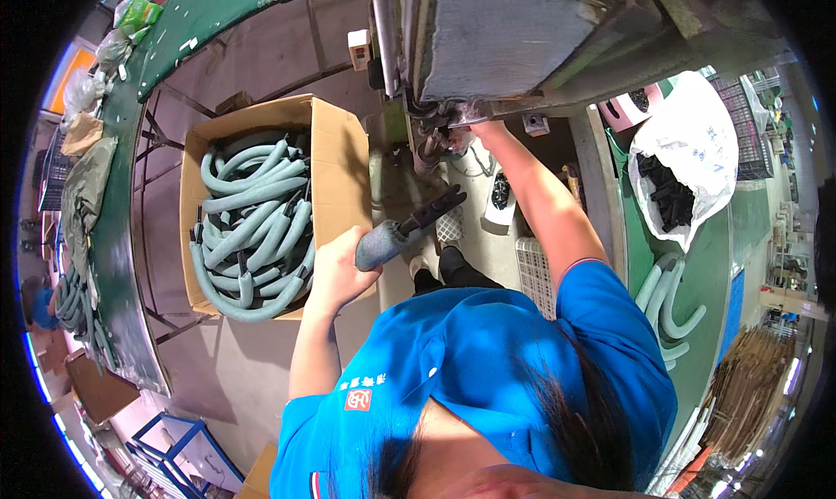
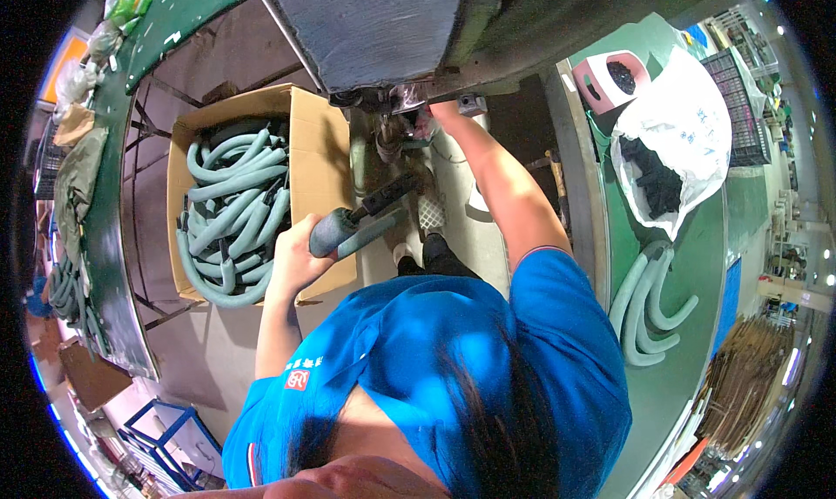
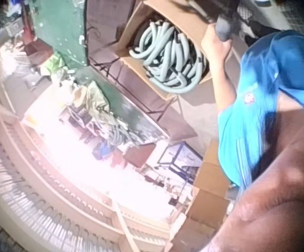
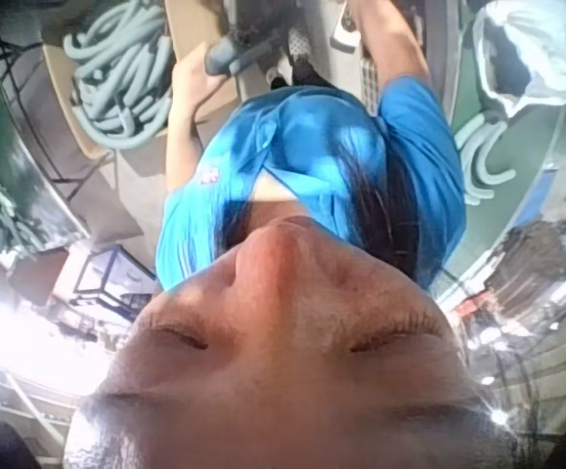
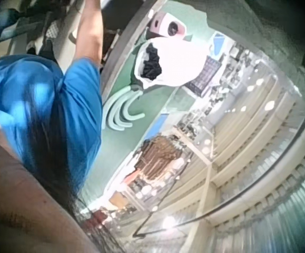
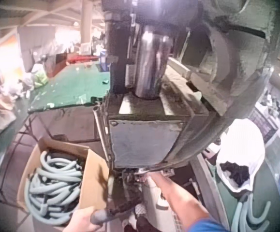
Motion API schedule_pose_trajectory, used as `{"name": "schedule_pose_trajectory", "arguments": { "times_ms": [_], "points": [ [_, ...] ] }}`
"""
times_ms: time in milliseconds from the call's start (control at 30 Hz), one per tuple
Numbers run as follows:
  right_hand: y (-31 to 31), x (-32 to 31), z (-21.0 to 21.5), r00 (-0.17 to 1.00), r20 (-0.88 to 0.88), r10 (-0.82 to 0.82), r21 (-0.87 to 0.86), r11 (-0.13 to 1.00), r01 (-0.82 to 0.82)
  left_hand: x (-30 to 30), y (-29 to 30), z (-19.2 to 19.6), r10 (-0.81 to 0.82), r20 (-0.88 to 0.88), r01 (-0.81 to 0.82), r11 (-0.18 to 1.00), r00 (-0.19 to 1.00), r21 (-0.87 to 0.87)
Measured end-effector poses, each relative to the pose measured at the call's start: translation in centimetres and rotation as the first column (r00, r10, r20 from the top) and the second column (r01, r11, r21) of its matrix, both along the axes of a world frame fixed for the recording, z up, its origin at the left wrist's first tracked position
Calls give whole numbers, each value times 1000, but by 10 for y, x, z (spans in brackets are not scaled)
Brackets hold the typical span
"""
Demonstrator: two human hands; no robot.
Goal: The person repeatedly picks up a gray cable and a black connector, inserts the connector into the cable end, and places the assembled unit into a cardboard box. This process is repeated continuously throughout the clip.
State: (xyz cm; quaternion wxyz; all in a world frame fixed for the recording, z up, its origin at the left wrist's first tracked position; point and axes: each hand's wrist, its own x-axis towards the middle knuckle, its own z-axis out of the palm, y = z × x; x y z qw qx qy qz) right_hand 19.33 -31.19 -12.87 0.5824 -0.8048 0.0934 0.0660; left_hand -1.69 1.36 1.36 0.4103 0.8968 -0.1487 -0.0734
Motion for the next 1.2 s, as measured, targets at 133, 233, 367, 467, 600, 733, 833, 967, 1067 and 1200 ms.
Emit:
{"name": "schedule_pose_trajectory", "arguments": {
  "times_ms": [133, 233, 367, 467, 600, 733, 833, 967, 1067, 1200],
  "points": [
    [8, -14, 32, 935, -343, -96, 556, 781, 284, 0, -4, 2, 24, 20, -25, 999, 1000, 24],
    [1, -19, 30, 959, -283, 21, 650, 739, 176, 1, -9, 10, 51, 26, -53, 997, 998, 49],
    [6, -37, 53, 961, -245, 128, 724, 683, 94, 0, -12, 15, 90, 42, -92, 994, 995, 58],
    [10, -48, 84, 948, -183, 258, 699, 713, -59, -1, -16, 18, 117, 82, -124, 989, 990, 77],
    [21, -62, 126, 885, -156, 438, 619, 742, -258, -6, -17, 16, 157, 68, -163, 983, 985, 85],
    [29, -56, 135, 830, -169, 531, 581, 734, -352, -11, -18, 13, 181, 74, -187, 978, 981, 88],
    [37, -59, 142, 854, -208, 477, 572, 768, -289, -16, -19, 13, 186, 102, -195, 977, 977, 86],
    [38, -55, 140, 822, -254, 510, 567, 767, -300, -22, -19, 14, 215, 83, -220, 973, 973, 66],
    [37, -49, 132, 779, -273, 564, 572, 746, -340, -24, -19, 12, 223, 74, -228, 972, 972, 62],
    [31, -51, 126, 832, -200, 518, 635, 715, -292, -22, -21, 15, 224, 63, -229, 969, 973, 96]
  ]
}}
